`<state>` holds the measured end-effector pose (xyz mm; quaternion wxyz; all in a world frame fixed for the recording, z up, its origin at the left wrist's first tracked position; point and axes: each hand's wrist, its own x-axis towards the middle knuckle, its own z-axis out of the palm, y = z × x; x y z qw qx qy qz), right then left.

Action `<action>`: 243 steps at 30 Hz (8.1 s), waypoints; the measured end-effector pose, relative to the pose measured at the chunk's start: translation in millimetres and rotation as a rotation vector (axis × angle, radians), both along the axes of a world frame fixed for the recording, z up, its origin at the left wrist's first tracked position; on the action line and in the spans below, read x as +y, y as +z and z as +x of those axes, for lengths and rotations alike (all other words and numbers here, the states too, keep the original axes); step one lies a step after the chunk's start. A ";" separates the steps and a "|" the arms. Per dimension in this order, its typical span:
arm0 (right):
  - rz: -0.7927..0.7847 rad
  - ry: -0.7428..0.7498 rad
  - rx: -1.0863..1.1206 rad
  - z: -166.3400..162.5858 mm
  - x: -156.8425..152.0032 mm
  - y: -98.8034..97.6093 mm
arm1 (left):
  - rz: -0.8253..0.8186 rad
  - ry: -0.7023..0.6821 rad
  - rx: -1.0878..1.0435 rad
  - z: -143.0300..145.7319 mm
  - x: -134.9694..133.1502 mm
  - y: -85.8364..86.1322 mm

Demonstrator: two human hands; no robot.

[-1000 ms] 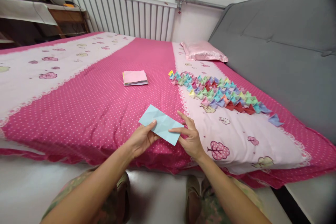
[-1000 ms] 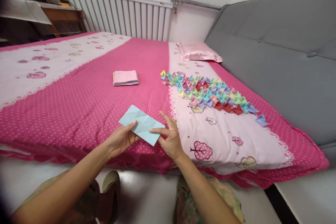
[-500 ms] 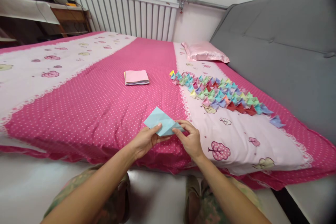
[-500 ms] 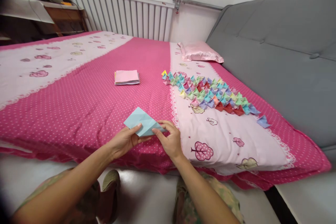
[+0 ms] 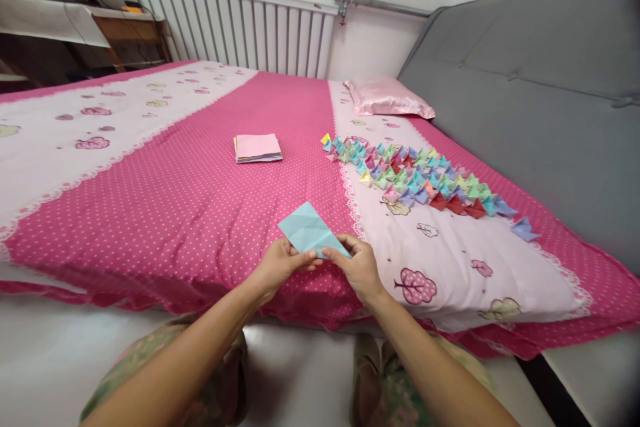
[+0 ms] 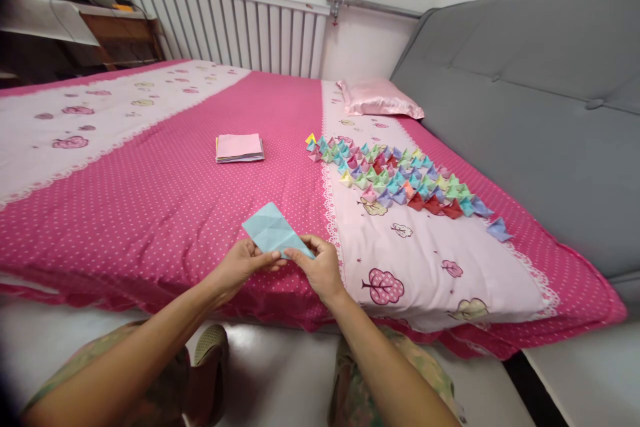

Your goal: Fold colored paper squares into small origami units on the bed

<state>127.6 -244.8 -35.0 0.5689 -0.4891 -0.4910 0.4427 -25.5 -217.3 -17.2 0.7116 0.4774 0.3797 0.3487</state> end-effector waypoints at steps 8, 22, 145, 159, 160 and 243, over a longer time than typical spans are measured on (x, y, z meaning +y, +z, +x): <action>-0.045 0.036 0.129 -0.8 0.0 -1.5 | -0.002 0.088 0.051 -1.9 3.3 -3.0; -0.031 -0.091 -0.011 0.8 2.8 -4.8 | 0.008 0.013 0.093 -1.9 2.2 -2.9; 0.031 0.163 -0.239 12.7 1.7 7.6 | 0.464 -0.014 0.311 -7.4 5.9 -2.0; 0.003 0.045 -0.165 34.1 10.5 11.0 | 0.294 0.091 0.191 -9.3 10.3 9.3; -0.004 0.032 -0.150 35.1 10.9 11.1 | 0.276 0.102 0.176 -9.3 10.0 9.9; 0.007 0.182 0.079 -4.5 -1.4 3.5 | 0.163 -0.058 0.033 6.0 -0.6 -6.4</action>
